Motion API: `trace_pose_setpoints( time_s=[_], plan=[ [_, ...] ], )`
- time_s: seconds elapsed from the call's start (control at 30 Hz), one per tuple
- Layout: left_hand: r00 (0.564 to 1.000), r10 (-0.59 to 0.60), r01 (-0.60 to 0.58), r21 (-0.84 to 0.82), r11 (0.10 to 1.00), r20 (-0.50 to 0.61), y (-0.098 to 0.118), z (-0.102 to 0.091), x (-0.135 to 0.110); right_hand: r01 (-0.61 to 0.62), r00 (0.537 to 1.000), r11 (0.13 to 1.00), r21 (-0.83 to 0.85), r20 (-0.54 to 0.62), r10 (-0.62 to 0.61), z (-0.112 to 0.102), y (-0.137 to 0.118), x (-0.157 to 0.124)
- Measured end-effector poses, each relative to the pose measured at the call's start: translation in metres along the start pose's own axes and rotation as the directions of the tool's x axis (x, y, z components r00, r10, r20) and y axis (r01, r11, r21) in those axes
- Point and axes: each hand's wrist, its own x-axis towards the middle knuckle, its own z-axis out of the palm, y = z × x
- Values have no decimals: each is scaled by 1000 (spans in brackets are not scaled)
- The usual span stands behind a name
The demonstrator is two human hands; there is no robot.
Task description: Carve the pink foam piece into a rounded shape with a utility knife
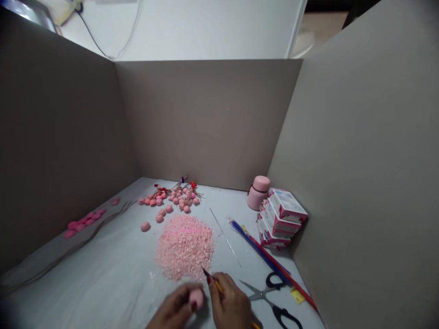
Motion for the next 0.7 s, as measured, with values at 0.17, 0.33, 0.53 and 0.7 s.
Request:
trace_pose_setpoints(
  time_s=[0.17, 0.33, 0.53, 0.7],
  plan=[
    [977, -30, -17, -215, 976, -212, -3, -12, 15, 14, 999, 999, 39, -39, -12, 1, -4, -1],
    [985, -96, 44, -331, 942, -141, -17, -17, 12, 83, 995, 992, 96, 47, -88, 10, -11, -8],
    [997, -63, 42, -347, 937, -51, -12, -11, 15, 123, 989, 990, 64, 71, -127, 10, -15, -9],
    [998, -55, 43, -295, 954, -34, -13, -13, 16, 114, 991, 993, 20, 67, -115, 10, -15, -10]
  ],
)
